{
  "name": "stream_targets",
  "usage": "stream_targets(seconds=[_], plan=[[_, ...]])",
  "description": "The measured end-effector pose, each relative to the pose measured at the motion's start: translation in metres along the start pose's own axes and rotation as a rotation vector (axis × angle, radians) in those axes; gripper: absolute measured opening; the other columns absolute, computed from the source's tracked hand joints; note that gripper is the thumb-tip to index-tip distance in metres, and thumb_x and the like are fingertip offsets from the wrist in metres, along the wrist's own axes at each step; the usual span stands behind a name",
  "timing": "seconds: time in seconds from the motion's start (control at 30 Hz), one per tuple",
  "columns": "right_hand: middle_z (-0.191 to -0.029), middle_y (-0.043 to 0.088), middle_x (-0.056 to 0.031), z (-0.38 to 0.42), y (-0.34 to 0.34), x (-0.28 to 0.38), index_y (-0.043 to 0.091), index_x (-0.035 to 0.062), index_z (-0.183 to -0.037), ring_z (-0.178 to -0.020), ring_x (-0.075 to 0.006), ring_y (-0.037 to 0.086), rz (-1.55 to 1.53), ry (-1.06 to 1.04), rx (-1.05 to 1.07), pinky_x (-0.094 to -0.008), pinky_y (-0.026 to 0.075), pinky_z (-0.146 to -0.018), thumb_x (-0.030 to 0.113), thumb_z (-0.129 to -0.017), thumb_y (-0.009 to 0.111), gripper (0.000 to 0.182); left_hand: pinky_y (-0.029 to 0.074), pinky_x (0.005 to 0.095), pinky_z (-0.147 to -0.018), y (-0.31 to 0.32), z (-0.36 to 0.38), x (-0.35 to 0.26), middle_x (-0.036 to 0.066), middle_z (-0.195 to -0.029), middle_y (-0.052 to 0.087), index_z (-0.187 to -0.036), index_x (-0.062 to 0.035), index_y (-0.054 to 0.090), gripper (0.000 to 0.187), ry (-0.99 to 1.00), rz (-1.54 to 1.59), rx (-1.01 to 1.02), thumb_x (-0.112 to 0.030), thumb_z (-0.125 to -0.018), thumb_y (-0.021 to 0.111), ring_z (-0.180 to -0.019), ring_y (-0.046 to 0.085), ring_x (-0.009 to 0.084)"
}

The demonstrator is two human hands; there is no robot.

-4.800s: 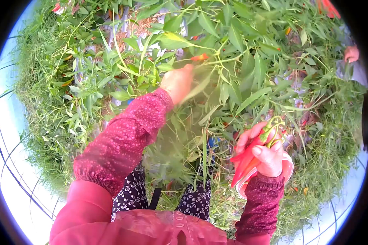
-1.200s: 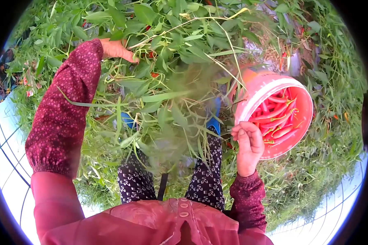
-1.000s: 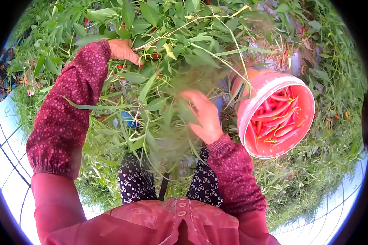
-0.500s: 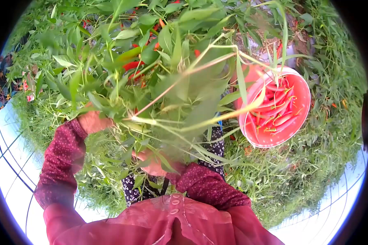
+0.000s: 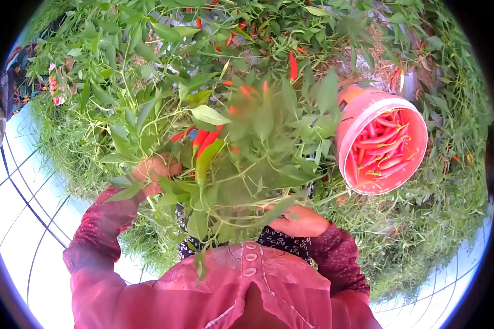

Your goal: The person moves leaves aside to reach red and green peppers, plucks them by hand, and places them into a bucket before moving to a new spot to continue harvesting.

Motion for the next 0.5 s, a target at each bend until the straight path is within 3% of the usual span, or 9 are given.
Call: stream_targets(seconds=[0.07,0.1,0.13,0.17,0.23,0.33,0.4,0.47,0.5], plan=[[-0.104,0.061,-0.0132,0.016,-0.017,0.028,0.055,0.0035,-0.113,-0.096,-0.0226,0.059,-0.009,-0.131,0.136,-0.0306,0.045,-0.082,0.014,-0.085,0.056,0.030,0.046,0.0388,-0.084,-0.010,0.006,0.009,0.014,-0.112,0.050,-0.123,-0.0063,0.038,0.040,0.276,-1.479,0.272,-0.028,-0.090,0.038,-0.099,0.052,0.0251],[-0.098,0.064,-0.0104,0.025,-0.032,0.037,0.056,0.0014,-0.110,-0.092,-0.0205,0.061,0.036,-0.013,0.144,-0.0295,0.046,-0.081,0.012,-0.084,0.057,0.028,0.025,0.0345,-0.108,-0.004,0.009,0.018,0.013,-0.142,0.027,-0.139,-0.0079,0.020,0.067,0.122,-0.893,0.197,-0.031,-0.084,0.050,-0.129,0.031,0.0252],[-0.085,0.064,-0.0080,0.030,-0.050,0.049,0.058,0.0025,-0.103,-0.073,-0.0169,0.062,-0.291,-0.120,-0.087,-0.0270,0.049,-0.068,0.012,-0.087,0.052,0.019,0.025,0.0345,-0.108,-0.003,0.010,0.024,0.013,-0.142,0.027,-0.139,-0.0079,0.020,0.067,0.118,-0.881,0.184,-0.031,-0.084,0.050,-0.129,0.031,0.0252],[-0.080,0.063,-0.0053,0.028,-0.066,0.060,0.058,0.0014,-0.099,-0.071,-0.0126,0.060,-0.638,-0.136,-0.198,-0.0240,0.048,-0.064,0.008,-0.089,0.049,0.015,0.025,0.0365,-0.108,0.008,0.011,0.029,0.013,-0.143,0.025,-0.140,-0.0082,0.017,0.066,0.082,-0.368,0.347,-0.033,-0.086,0.047,-0.129,0.030,0.0261],[-0.089,0.063,-0.0065,0.012,-0.104,0.068,0.057,0.0020,-0.099,-0.077,-0.0079,0.058,-0.607,-0.193,-0.527,-0.0192,0.044,-0.062,0.007,-0.089,0.050,0.014,0.026,0.0390,-0.108,0.017,0.015,0.035,0.014,-0.144,0.020,-0.140,-0.0079,0.013,0.065,-0.003,0.438,0.526,-0.035,-0.090,0.043,-0.130,0.028,0.0259],[-0.095,0.061,-0.0112,-0.030,-0.098,0.102,0.055,0.0061,-0.105,-0.080,-0.0235,0.060,0.355,-0.475,-0.740,-0.0285,0.047,-0.070,0.008,-0.081,0.056,0.024,0.026,0.0377,-0.108,0.029,0.022,0.037,0.014,-0.144,0.020,-0.140,-0.0072,0.012,0.064,0.058,0.451,0.559,-0.035,-0.090,0.042,-0.130,0.027,0.0249],[-0.100,0.058,-0.0145,-0.054,-0.063,0.063,0.054,0.0073,-0.110,-0.086,-0.0316,0.058,0.717,-0.304,-0.654,-0.0358,0.047,-0.074,0.011,-0.076,0.059,0.034,0.027,0.0368,-0.107,0.037,0.024,0.041,0.015,-0.144,0.020,-0.140,-0.0072,0.013,0.064,0.028,0.656,0.870,-0.032,-0.090,0.044,-0.131,0.026,0.0257],[-0.106,0.057,-0.0150,-0.045,-0.033,0.029,0.051,0.0078,-0.114,-0.093,-0.0319,0.056,0.750,-0.173,-0.492,-0.0393,0.047,-0.077,0.017,-0.075,0.060,0.040,0.028,0.0362,-0.106,0.000,-0.001,0.053,0.014,-0.143,0.022,-0.140,-0.0083,0.015,0.059,0.213,0.298,0.432,-0.026,-0.092,0.044,-0.131,0.026,0.0244],[-0.107,0.056,-0.0153,-0.037,-0.019,0.008,0.049,0.0084,-0.117,-0.096,-0.0323,0.055,0.664,-0.004,-0.377,-0.0402,0.046,-0.079,0.019,-0.076,0.060,0.044,0.028,0.0362,-0.107,-0.001,0.001,0.053,0.012,-0.143,0.024,-0.139,-0.0073,0.016,0.058,0.340,-0.321,0.421,-0.017,-0.090,0.046,-0.132,0.024,0.0220]])
Point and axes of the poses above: each hand's wrist, its own z-axis away from the middle knuckle, its own y-axis out of the palm, x = y × z, the point moved 8 cm from there along -z, towards the middle knuckle
